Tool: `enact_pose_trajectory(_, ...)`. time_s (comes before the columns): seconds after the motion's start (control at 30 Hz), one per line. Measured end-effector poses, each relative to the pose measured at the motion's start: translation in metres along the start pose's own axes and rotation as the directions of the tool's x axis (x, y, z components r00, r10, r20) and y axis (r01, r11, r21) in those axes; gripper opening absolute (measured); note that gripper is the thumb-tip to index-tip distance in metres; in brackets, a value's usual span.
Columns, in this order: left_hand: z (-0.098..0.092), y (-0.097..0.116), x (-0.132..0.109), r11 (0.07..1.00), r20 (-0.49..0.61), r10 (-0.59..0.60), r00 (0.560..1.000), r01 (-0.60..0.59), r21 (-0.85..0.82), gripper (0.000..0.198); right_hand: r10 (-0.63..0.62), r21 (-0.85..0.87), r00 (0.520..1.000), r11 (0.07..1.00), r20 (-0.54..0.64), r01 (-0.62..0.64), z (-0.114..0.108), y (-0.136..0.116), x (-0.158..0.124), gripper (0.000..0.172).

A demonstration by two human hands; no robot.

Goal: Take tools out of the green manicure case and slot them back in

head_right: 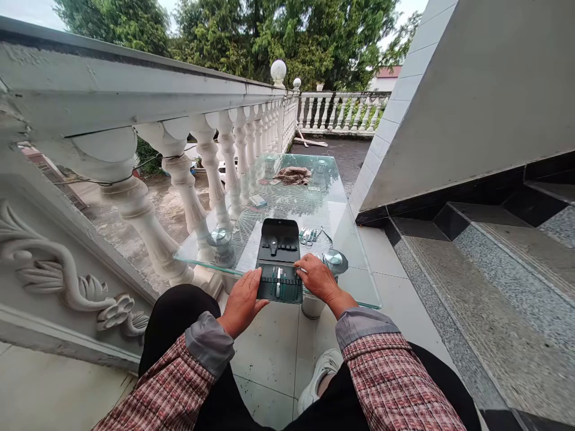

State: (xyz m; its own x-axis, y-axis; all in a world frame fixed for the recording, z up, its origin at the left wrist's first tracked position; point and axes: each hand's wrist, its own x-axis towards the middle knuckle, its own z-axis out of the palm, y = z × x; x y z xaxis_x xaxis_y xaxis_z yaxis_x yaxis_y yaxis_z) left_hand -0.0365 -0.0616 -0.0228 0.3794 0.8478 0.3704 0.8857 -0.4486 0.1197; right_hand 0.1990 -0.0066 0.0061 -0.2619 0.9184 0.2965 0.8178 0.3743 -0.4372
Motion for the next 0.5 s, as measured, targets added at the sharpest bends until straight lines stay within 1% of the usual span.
enact_pose_trajectory(0.07, 0.000, 0.000, 0.000, 1.000, 0.001, 0.001, 1.000, -0.001, 0.001, 0.083, 0.091, -0.001, 0.994, 0.996, -0.067, -0.091, -0.006, 0.009, 0.004, 0.029)
enact_pose_trajectory(0.1, 0.000, -0.001, 0.000, 1.000, 0.002, 0.001, 1.000, -0.001, 0.001, 0.083, 0.153, -0.005, 0.982, 0.988, -0.110, -0.155, -0.011, 0.015, 0.006, 0.032)
enact_pose_trajectory(0.13, 0.000, -0.001, 0.000, 1.000, 0.003, 0.002, 1.000, -0.002, 0.001, 0.083, 0.223, -0.009, 0.963, 0.974, -0.153, -0.227, -0.017, 0.023, 0.008, 0.035)
enact_pose_trajectory(0.2, 0.000, -0.001, 0.000, 1.000, 0.003, 0.005, 1.000, -0.005, 0.000, 0.082, 0.360, -0.016, 0.906, 0.928, -0.223, -0.373, -0.028, 0.038, 0.009, 0.037)
enact_pose_trajectory(0.27, 0.001, -0.002, 0.000, 1.000, 0.000, 0.005, 1.000, -0.005, 0.000, 0.082, 0.463, -0.024, 0.848, 0.875, -0.257, -0.484, -0.036, 0.051, 0.007, 0.037)
enact_pose_trajectory(0.3, 0.001, -0.002, 0.000, 1.000, -0.003, 0.005, 1.000, -0.005, 0.000, 0.082, 0.497, -0.031, 0.828, 0.853, -0.260, -0.522, -0.038, 0.055, 0.005, 0.034)
enact_pose_trajectory(0.37, 0.002, -0.002, 0.000, 1.000, -0.009, 0.005, 1.000, -0.005, 0.000, 0.082, 0.538, -0.052, 0.807, 0.824, -0.242, -0.565, -0.037, 0.059, 0.000, 0.027)
enact_pose_trajectory(0.43, 0.002, -0.002, 0.000, 1.000, -0.016, 0.007, 1.000, -0.007, 0.000, 0.082, 0.553, -0.085, 0.807, 0.812, -0.208, -0.578, -0.033, 0.058, -0.005, 0.018)
enact_pose_trajectory(0.5, 0.003, -0.002, 0.000, 1.000, -0.021, 0.010, 1.000, -0.010, 0.001, 0.081, 0.551, -0.123, 0.815, 0.809, -0.179, -0.575, -0.027, 0.055, -0.007, 0.016)
